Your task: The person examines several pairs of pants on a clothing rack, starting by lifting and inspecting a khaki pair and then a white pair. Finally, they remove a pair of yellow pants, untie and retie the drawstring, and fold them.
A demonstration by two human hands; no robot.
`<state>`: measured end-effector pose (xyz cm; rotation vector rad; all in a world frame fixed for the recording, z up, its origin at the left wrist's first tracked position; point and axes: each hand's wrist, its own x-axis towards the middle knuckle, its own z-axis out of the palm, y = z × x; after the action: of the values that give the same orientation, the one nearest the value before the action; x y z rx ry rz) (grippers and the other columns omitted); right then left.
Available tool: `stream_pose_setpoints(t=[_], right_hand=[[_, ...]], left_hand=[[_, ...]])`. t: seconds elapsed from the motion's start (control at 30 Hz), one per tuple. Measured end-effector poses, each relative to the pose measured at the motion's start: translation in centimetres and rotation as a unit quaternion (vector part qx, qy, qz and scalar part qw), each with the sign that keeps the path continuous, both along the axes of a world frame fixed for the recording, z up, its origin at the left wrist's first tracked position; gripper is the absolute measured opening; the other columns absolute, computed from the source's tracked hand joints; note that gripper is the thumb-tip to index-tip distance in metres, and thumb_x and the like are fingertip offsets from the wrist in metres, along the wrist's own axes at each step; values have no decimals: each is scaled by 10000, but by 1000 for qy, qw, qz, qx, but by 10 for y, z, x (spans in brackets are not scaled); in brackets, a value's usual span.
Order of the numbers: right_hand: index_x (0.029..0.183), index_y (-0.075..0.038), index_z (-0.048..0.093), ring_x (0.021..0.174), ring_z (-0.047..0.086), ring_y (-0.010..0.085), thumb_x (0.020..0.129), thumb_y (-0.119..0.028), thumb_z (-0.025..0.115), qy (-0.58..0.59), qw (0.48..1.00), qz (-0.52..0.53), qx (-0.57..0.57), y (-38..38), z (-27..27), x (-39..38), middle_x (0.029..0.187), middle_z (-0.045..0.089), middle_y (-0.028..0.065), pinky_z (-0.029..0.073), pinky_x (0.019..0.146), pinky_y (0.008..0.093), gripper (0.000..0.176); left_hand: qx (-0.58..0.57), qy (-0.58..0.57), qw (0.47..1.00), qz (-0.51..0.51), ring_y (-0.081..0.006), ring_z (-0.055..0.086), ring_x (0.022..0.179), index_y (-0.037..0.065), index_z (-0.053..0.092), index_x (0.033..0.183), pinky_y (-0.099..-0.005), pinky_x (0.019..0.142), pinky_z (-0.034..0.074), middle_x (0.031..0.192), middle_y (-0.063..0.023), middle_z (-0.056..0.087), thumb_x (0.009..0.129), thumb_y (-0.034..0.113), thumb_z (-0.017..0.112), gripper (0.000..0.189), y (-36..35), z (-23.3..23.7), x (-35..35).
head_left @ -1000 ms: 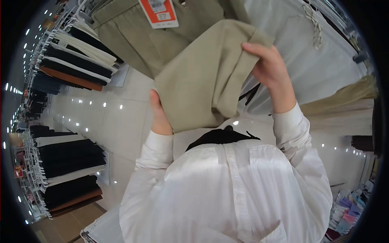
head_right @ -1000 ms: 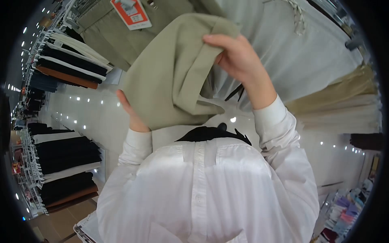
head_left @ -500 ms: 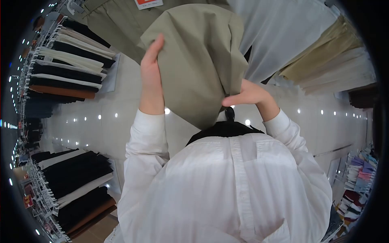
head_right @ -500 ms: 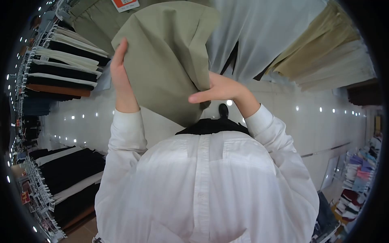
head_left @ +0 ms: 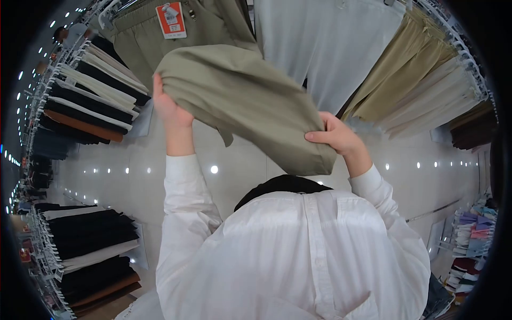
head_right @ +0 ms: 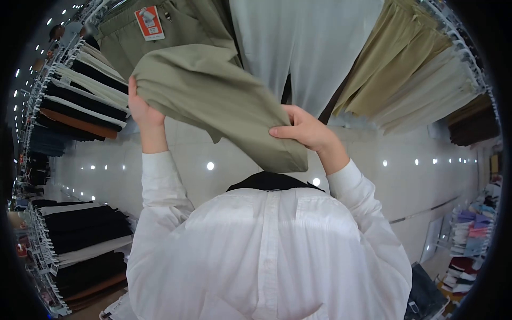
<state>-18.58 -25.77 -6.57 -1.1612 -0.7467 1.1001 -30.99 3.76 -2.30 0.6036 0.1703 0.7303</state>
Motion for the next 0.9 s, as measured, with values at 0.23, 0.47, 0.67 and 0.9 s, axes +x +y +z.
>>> stream_pose_setpoints(t=[0.23, 0.47, 0.67, 0.9], right_hand=[[1146, 15, 490, 906, 545, 81, 905, -128, 448, 93, 990, -74, 77, -39, -5, 11, 1046, 576, 41, 442, 792, 235, 284], [1187, -23, 470, 953, 526, 81, 925, -149, 411, 93, 984, -132, 77, -63, -7, 22, 1074, 559, 26, 429, 819, 228, 297], [1136, -2, 491, 984, 491, 115, 872, -134, 473, -23, 996, -43, 79, -80, 1, 25, 1071, 546, 34, 380, 870, 256, 296], [1008, 37, 551, 741, 527, 114, 785, -142, 609, -288, 954, 77, -32, -115, -32, 42, 793, 611, 99, 435, 690, 279, 291]], left_hand=[[19, 9, 1000, -12, -298, 370, 1202, 40, 334, 1300, -409, 993, 312, 1323, -126, 373, 886, 481, 333, 605, -92, -48, 10], [138, 83, 969, -187, -231, 489, 1074, 5, 403, 1224, -360, 897, 414, 1191, -109, 487, 821, 90, 560, 441, -170, -68, 8], [91, 130, 984, -79, -185, 523, 1002, -5, 455, 1170, -308, 842, 439, 1114, -82, 526, 847, 55, 535, 338, -189, -66, 23], [64, 156, 979, 115, -201, 527, 1000, 13, 424, 1198, -320, 836, 441, 1152, -91, 502, 867, 130, 525, 366, -198, -46, 36]])
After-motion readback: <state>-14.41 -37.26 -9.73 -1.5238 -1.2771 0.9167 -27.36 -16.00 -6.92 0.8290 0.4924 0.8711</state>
